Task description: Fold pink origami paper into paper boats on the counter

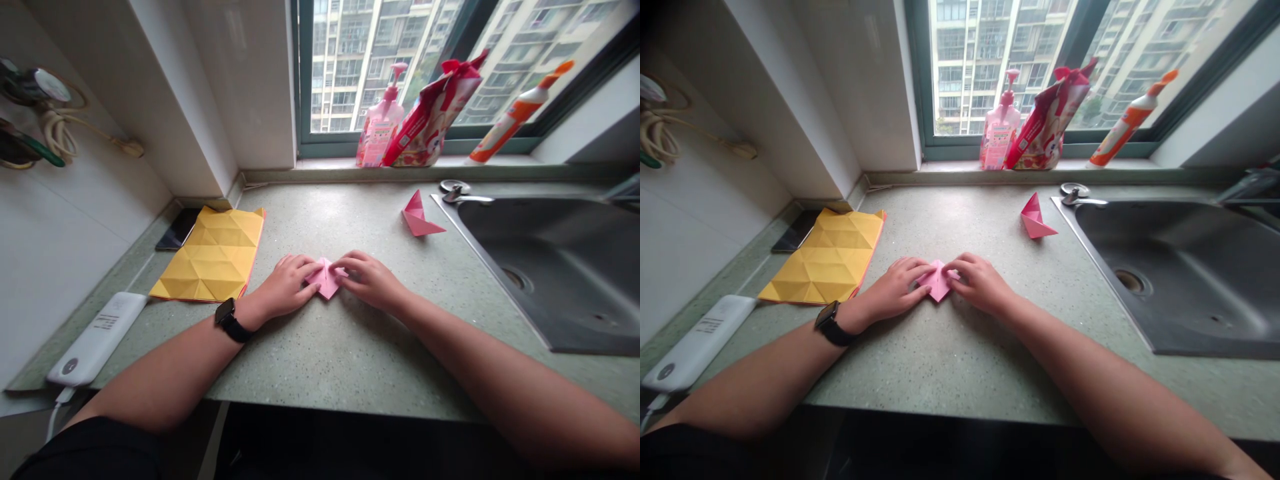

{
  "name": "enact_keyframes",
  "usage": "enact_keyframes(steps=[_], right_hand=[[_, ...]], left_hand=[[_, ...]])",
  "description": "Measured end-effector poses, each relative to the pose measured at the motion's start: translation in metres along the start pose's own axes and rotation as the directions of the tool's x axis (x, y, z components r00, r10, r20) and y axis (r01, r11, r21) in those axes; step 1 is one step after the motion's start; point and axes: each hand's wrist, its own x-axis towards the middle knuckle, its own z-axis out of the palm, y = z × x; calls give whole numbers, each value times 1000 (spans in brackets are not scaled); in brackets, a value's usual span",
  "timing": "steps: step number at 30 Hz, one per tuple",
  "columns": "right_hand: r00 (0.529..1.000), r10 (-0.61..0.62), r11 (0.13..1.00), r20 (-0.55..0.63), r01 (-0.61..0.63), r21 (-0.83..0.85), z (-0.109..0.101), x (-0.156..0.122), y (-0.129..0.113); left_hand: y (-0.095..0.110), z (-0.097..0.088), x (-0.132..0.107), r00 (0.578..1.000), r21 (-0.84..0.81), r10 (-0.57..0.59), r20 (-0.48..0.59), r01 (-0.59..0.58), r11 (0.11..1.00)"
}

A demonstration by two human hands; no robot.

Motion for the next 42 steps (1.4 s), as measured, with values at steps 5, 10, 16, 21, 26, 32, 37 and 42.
enact_keyframes(steps=[5, 10, 16, 21, 26, 32, 37, 42], right_hand=[[998, -35, 984, -49, 26, -177, 6, -2, 9], [994, -97, 964, -44, 83, -251, 7, -2, 11], [982, -190, 950, 11, 186, -250, 3, -1, 6], [978, -200, 948, 55, 207, -240, 1, -2, 4], [978, -194, 952, 74, 206, -225, -1, -2, 1], [990, -123, 956, 71, 137, -259, 4, -1, -7], [992, -113, 933, 62, 128, -336, 7, 0, -12], [982, -176, 921, 63, 187, -340, 7, 2, -11]], left_hand=[[-3, 4, 1, 1000, 53, -13, 10, 12, 999], [-1, 2, 0, 1000, 107, -3, 15, 1, 994], [6, -7, 1, 992, 147, 80, 97, -94, 985], [6, -10, 1, 987, 172, 92, 135, -115, 978], [6, -10, -1, 985, 190, 106, 136, -131, 973], [9, -6, 0, 996, 206, 36, 87, -54, 977], [8, -1, 3, 997, 266, 1, 71, -19, 964], [7, 0, 3, 997, 307, 33, 77, -55, 950]])
